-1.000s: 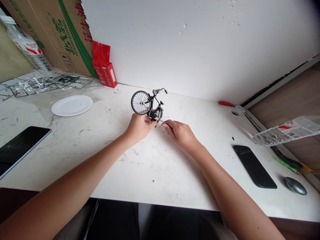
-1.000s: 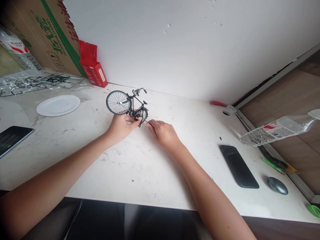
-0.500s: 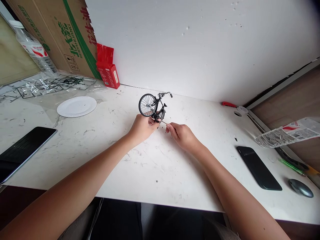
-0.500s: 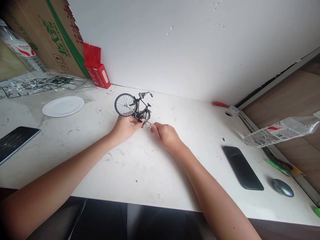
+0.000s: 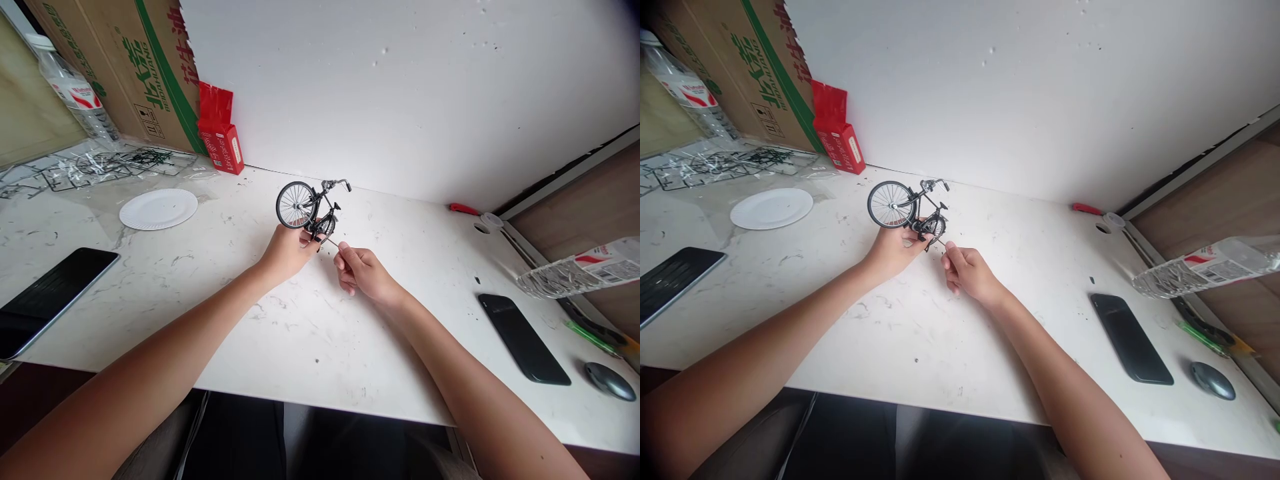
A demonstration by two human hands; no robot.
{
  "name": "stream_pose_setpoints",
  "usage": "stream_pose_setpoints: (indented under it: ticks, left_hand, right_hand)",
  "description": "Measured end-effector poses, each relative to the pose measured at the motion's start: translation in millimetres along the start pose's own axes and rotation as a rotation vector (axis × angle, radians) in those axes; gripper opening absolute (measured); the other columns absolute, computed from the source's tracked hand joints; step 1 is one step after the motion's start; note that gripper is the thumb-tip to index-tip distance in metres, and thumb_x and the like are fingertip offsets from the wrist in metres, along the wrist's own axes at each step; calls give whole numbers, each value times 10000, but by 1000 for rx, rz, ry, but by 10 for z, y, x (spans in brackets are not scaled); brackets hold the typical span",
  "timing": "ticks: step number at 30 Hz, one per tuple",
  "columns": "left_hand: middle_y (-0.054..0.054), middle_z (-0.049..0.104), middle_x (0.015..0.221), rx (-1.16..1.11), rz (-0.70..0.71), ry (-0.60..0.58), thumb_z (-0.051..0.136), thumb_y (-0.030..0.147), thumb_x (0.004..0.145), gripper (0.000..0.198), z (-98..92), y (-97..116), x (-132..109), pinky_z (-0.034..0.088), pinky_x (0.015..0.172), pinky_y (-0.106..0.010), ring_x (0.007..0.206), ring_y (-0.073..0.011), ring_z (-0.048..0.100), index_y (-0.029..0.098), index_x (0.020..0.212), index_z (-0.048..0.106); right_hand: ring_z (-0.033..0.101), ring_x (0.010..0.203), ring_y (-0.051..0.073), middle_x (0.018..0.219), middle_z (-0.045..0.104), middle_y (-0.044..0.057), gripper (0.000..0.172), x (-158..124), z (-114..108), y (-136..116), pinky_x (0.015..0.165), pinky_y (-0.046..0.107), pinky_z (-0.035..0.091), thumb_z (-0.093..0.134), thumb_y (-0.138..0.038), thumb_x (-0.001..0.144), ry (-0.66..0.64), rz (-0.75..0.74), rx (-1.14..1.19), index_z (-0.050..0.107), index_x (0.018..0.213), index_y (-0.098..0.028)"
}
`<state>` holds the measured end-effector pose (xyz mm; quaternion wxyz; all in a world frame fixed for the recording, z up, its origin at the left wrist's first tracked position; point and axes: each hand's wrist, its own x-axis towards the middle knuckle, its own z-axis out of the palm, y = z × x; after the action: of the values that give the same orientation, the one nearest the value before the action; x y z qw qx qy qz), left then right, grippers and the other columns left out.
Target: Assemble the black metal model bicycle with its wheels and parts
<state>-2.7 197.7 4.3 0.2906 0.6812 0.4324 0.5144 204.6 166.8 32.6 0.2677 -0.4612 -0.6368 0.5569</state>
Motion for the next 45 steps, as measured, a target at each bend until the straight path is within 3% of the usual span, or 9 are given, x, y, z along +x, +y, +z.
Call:
stream_pose_setpoints:
  ticks: [5, 12, 15, 20, 26, 31, 35, 41, 45]
  left_hand:
    - [-141, 797, 1169, -10, -8, -5, 727, 260, 916, 245, 3, -5, -1, 631, 799, -309, 890, -209, 790, 165, 1141, 703]
    - [-137, 798, 1197, -12, -2, 0, 722, 263, 923, 310, -26, 135, -11, 637, 834, -322, 939, -217, 790, 175, 1218, 696]
    - [-140, 788, 1252, -14, 18, 13, 716, 259, 925, 310, -33, 185, -17, 636, 856, -318, 955, -207, 782, 179, 1224, 701]
    - [-135, 787, 1246, -12, 13, 23, 724, 233, 911, 327, -26, 206, -19, 636, 848, -316, 919, -196, 777, 179, 1233, 695]
    - [-129, 791, 1227, -8, 23, 31, 717, 196, 906, 344, -5, 199, -27, 627, 893, -329, 980, -207, 775, 183, 1248, 690]
    - [-136, 781, 1265, -36, -10, 37, 714, 170, 890, 362, 0, 192, -36, 634, 857, -314, 984, -214, 787, 182, 1250, 681]
    - [-126, 783, 1254, -13, 1, 32, 726, 175, 885, 384, -3, 194, -42, 634, 902, -336, 965, -208, 785, 192, 1267, 685]
    - [-123, 782, 1247, -59, -4, 45, 719, 172, 890, 343, 17, 195, -45, 644, 871, -315, 968, -204, 787, 190, 1233, 696]
    - [-126, 777, 1254, -55, -2, 45, 706, 165, 896, 330, 23, 190, -46, 639, 876, -314, 974, -202, 784, 185, 1224, 696]
  right_hand:
    - [353, 453, 123, 541, 278, -97, 617, -21, 45, -30, 512, 292, 373, 416, -814, 1017, 31, 20, 9, 478, 775, -250]
    - [448, 570, 161, 666, 554, -11, 455, -79, 14, -74, 597, 314, 339, 356, -592, 1123, 307, -237, -676, 499, 864, -246]
    - [492, 572, 175, 690, 605, 1, 399, -84, -58, -91, 604, 317, 319, 323, -517, 1143, 296, -283, -849, 521, 928, -246]
    - [541, 582, 195, 736, 682, 48, 504, -41, -166, -15, 599, 322, 270, 267, -538, 1156, 259, -305, -1055, 602, 938, -231]
    - [546, 563, 196, 742, 719, 56, 574, -12, -155, 67, 591, 323, 248, 243, -566, 1158, 373, -333, -1113, 693, 1070, -221]
    - [470, 495, 179, 608, 627, 38, 648, -52, -62, 26, 575, 329, 203, 193, -582, 1155, 415, -332, -1176, 709, 1009, -219]
    - [458, 486, 172, 630, 662, 55, 650, -52, -54, 14, 575, 335, 187, 205, -585, 1153, 448, -347, -1216, 728, 1054, -212]
    - [526, 543, 177, 802, 769, 82, 559, -56, -49, 28, 574, 325, 244, 259, -515, 1164, 426, -393, -1126, 706, 1320, -220]
    - [509, 545, 184, 749, 727, 63, 551, -58, -41, 15, 591, 319, 290, 278, -522, 1160, 393, -395, -1065, 720, 1288, -217]
